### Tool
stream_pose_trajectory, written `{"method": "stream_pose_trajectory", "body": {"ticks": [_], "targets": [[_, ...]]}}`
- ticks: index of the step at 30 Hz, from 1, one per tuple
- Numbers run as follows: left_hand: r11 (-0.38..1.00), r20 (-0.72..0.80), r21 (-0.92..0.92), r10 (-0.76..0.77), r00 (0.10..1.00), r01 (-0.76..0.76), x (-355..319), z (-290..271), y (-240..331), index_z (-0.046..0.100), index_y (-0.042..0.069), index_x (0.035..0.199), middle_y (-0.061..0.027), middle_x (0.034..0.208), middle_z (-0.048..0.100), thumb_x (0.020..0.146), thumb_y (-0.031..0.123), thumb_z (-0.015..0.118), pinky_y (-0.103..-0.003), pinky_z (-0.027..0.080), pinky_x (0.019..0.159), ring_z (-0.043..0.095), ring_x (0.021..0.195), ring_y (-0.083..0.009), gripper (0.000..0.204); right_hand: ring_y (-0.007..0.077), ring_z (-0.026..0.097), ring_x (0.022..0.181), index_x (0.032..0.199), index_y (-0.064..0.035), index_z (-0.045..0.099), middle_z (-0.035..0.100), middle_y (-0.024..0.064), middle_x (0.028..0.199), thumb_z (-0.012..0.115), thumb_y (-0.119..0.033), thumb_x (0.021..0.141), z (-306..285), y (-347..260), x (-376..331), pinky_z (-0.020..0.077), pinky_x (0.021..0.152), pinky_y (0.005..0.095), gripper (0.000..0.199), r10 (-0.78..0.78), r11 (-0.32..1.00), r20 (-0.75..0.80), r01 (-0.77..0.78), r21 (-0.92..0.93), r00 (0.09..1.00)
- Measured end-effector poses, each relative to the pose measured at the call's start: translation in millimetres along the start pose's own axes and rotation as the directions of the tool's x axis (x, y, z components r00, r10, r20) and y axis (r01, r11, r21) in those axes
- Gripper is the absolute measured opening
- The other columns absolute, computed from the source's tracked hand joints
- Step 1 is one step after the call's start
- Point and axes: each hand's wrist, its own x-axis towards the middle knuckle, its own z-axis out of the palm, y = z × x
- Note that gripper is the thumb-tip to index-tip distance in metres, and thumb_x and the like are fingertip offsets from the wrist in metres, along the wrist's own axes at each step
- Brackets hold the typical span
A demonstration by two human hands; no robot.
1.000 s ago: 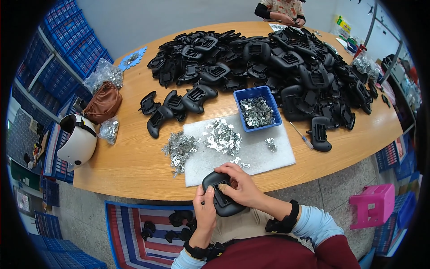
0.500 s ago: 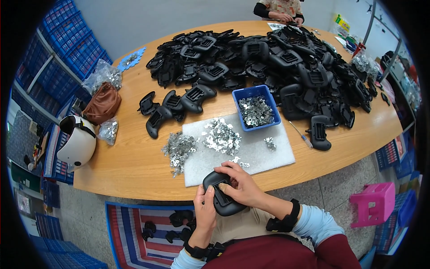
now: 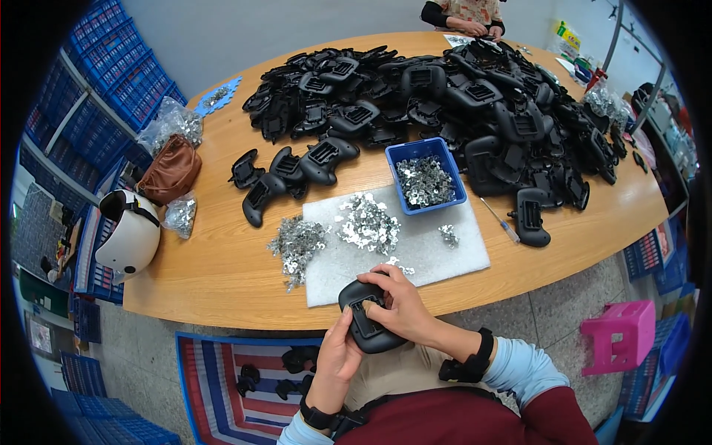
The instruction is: Assembling internal components and silver parts into game controller shells at a workshop table.
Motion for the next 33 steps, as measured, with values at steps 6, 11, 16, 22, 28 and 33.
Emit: {"method": "stream_pose_trajectory", "body": {"ticks": [6,11,16,22,28,33], "targets": [[0.99,-0.045,-0.128,-0.07,0.997,0.064,-2.6,3.6,1.7,0.048,-0.001,0.115,-0.0093,0.108,0.058,0.091,0.018,0.052,-0.033,0.049,0.084,0.059,0.096,-0.0169,0.032,0.0084,0.049,0.072,0.111,-0.0043,0.057,0.044,0.0059,0.109,0.062,-0.005,0.072,6.4,3.2,-2.3,0.0412,0.06,0.0202,0.04,0.012,1.0,-0.008,-0.012,0.025,1.0],[0.99,-0.159,0.014,0.143,0.977,-0.143,-7.7,7.2,-3.3,0.058,-0.002,0.099,-0.0081,0.093,0.062,0.087,0.016,0.056,-0.027,0.05,0.075,0.061,0.081,-0.0135,0.022,0.0088,0.049,0.072,0.112,-0.0041,0.056,0.045,0.0059,0.109,0.061,-0.005,0.073,12.2,-0.6,-6.1,0.0414,0.061,0.0202,0.04,0.036,0.996,0.011,-0.037,0.083,0.999],[0.959,-0.168,0.102,0.278,0.946,-0.264,-9.7,7.1,-0.9,0.061,-0.002,0.088,-0.006,0.083,0.063,0.086,0.015,0.056,-0.023,0.049,0.069,0.06,0.073,-0.0109,0.018,0.0106,0.051,0.077,0.114,-0.0062,0.056,0.045,0.007,0.112,0.061,-0.007,0.073,18.1,-4.3,-5.3,0.0429,0.063,0.0212,0.042,-0.041,0.998,0.009,0.04,0.049,0.999],[0.942,-0.175,0.153,0.322,0.931,-0.297,-8.3,-12.7,-1.9,0.061,-0.002,0.087,-0.0055,0.084,0.062,0.087,0.016,0.055,-0.023,0.048,0.068,0.06,0.074,-0.0103,0.018,0.0207,0.054,0.081,0.122,-0.0076,0.05,0.043,0.014,0.116,0.062,-0.014,0.075,20.9,-2.9,-5.3,0.0453,0.069,0.0274,0.049,-0.025,1.0,0.099,0.025,-0.003,0.995],[0.914,-0.151,0.078,0.407,0.901,-0.399,-19.3,-13.7,21.9,0.057,-0.001,0.098,-0.0076,0.093,0.062,0.089,0.018,0.053,-0.027,0.049,0.075,0.06,0.083,-0.0132,0.022,0.0141,0.051,0.092,0.133,-0.0088,0.032,0.045,0.0113,0.117,0.066,-0.015,0.079,30.6,-5.2,-17.0,0.0474,0.073,0.025,0.065,0.128,0.934,0.172,-0.178,0.311,0.977],[0.96,-0.022,0.045,0.277,0.961,-0.276,-32.6,-30.3,31.4,0.051,-0.002,0.112,-0.0079,0.103,0.059,0.088,0.015,0.053,-0.029,0.049,0.08,0.058,0.092,-0.0145,0.029,0.0109,0.055,0.082,0.125,-0.0043,0.04,0.058,0.0045,0.093,0.063,-0.015,0.082,17.5,-19.4,-8.0,0.0462,0.07,0.0243,0.05,0.169,0.83,0.563,-0.425,0.361,0.809]]}}
